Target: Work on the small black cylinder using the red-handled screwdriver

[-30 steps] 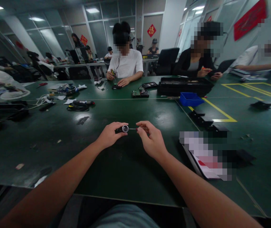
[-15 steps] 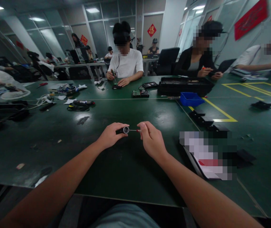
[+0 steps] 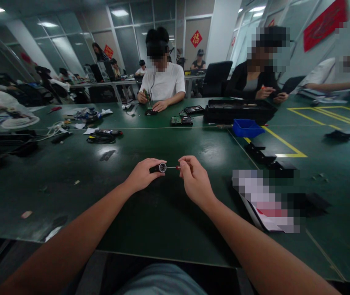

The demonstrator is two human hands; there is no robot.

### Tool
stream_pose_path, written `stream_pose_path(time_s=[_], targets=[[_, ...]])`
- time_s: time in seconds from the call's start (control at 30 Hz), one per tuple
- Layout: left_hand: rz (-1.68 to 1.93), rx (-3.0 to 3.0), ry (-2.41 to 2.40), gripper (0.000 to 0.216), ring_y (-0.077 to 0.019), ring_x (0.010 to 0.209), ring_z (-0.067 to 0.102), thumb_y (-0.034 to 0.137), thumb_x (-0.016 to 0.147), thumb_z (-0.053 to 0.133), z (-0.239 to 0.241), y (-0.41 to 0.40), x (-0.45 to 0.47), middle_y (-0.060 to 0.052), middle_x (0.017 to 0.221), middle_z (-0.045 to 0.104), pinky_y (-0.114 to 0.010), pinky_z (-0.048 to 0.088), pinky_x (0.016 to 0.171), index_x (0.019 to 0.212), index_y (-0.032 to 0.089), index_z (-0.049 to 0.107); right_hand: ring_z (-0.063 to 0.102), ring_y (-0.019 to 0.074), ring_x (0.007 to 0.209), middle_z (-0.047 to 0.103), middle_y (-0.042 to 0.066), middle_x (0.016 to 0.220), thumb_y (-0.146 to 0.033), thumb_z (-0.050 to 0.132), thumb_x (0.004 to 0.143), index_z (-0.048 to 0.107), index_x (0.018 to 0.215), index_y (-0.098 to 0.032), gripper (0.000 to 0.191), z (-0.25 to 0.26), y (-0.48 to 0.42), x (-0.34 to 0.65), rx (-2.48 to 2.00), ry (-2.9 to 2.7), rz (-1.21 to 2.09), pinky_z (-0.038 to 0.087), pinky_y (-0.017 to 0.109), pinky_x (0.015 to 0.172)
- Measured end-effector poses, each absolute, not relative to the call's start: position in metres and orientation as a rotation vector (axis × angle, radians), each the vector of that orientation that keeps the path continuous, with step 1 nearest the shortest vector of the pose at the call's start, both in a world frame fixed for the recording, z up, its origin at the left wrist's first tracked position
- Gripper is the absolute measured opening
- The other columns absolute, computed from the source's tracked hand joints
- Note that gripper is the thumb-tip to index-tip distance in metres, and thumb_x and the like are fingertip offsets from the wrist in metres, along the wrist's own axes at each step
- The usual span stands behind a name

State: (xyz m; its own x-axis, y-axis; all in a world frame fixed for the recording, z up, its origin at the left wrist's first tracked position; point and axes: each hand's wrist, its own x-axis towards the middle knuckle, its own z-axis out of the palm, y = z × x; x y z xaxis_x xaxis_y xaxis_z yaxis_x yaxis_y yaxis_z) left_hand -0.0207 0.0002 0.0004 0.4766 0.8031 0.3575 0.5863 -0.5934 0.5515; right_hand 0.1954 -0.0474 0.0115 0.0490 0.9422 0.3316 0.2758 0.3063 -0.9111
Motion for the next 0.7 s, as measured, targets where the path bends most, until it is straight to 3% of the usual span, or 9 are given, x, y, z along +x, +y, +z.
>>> stream_pose_path(time_s=[0.17, 0.43, 0.7], targets=[[0.889, 2.364, 1.159, 0.037, -0.0240, 0.111, 0.064, 0.028, 0.088, 0.074, 0.001, -0.001, -0.020, -0.006, 0.120, 0.072, -0.042, 0.047, 0.099, 0.125, 0.022, 0.069, 0.066, 0.0198, 0.079, 0.070, 0.003, 0.085, -0.043, 0.063, 0.090, 0.066, 0.097, -0.022, 0.022, 0.004, -0.040, 0.196, -1.088, -1.261, 0.873, 0.052, 0.039, 0.080], [0.856, 2.598, 1.133, 0.037, -0.0236, 0.122, 0.060, 0.024, 0.092, 0.069, 0.006, 0.005, -0.025, -0.005, 0.128, 0.069, -0.052, 0.034, 0.113, 0.128, 0.029, 0.067, 0.062, 0.0183, 0.068, 0.063, 0.002, 0.076, -0.052, 0.063, 0.088, 0.062, 0.086, -0.022, 0.030, 0.002, -0.031, 0.196, -0.983, -0.973, 1.164, 0.058, 0.040, 0.077], [0.752, 2.489, 1.217, 0.039, -0.0244, 0.117, 0.062, 0.025, 0.089, 0.072, 0.004, 0.008, -0.027, -0.006, 0.126, 0.070, -0.048, 0.040, 0.107, 0.128, 0.026, 0.067, 0.064, 0.0185, 0.071, 0.067, 0.004, 0.082, -0.051, 0.055, 0.094, 0.061, 0.092, -0.022, 0.029, -0.006, -0.029, 0.200, -1.151, -1.066, 0.885, 0.057, 0.037, 0.070]])
